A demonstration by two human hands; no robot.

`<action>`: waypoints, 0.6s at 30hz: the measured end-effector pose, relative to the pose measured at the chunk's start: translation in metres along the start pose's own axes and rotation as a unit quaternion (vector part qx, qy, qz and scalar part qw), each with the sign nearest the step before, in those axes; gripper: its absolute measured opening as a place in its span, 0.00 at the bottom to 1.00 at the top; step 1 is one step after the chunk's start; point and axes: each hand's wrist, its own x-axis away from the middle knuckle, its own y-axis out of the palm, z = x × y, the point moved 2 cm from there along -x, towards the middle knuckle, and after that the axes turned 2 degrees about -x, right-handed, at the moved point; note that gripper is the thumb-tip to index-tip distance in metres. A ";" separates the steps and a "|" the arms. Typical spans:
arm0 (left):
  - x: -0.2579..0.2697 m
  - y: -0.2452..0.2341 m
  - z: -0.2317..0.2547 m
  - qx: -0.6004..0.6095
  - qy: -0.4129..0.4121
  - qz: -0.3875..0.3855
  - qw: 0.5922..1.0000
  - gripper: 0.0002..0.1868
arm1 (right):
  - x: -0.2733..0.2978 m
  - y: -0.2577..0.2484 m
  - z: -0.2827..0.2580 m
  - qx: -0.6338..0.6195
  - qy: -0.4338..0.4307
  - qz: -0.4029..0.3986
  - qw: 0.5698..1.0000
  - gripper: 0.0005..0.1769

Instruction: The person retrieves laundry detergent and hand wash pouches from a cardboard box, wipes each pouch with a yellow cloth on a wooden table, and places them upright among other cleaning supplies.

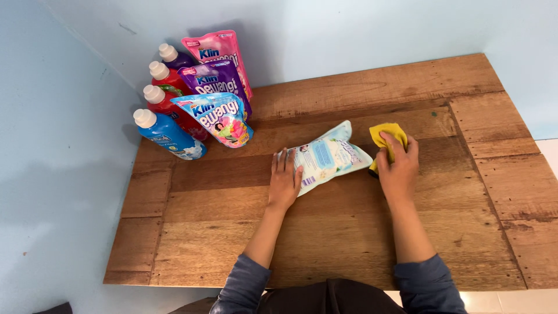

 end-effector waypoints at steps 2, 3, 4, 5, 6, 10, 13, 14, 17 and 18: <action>-0.004 -0.009 0.005 0.023 0.010 -0.016 1.000 0.29 | 0.003 0.006 -0.028 -0.005 -0.028 -0.004 1.000 0.22; -0.006 -0.013 0.008 0.045 0.018 -0.032 0.998 0.29 | 0.005 0.009 -0.042 -0.010 -0.056 -0.009 0.998 0.23; -0.005 -0.010 0.006 0.045 0.018 -0.031 0.998 0.29 | 0.007 0.024 -0.051 -0.010 -0.057 -0.009 0.998 0.23; -0.005 -0.008 0.003 0.047 0.024 -0.024 0.998 0.28 | 0.010 0.040 -0.062 -0.009 -0.105 -0.055 0.993 0.24; -0.004 -0.005 0.001 0.049 0.029 -0.019 0.998 0.27 | 0.013 0.057 -0.073 -0.009 -0.152 -0.100 0.983 0.26; 0.007 0.050 -0.048 0.118 -0.043 0.035 0.991 0.27 | 0.039 0.133 -0.083 -0.050 -0.179 -0.216 0.959 0.22; -0.001 0.027 -0.033 0.119 -0.106 -0.018 0.987 0.35 | 0.037 0.150 -0.090 0.039 -0.256 -0.193 0.946 0.22; -0.002 0.018 -0.024 0.103 -0.108 0.011 0.989 0.35 | 0.030 0.151 -0.089 0.070 -0.244 -0.199 0.947 0.17; 0.000 0.009 -0.015 0.068 -0.123 0.038 0.989 0.36 | 0.019 0.161 -0.086 0.120 -0.232 -0.205 0.943 0.15; -0.001 0.009 -0.016 0.048 -0.134 0.039 0.989 0.37 | 0.015 0.165 -0.085 0.138 -0.234 -0.202 0.941 0.16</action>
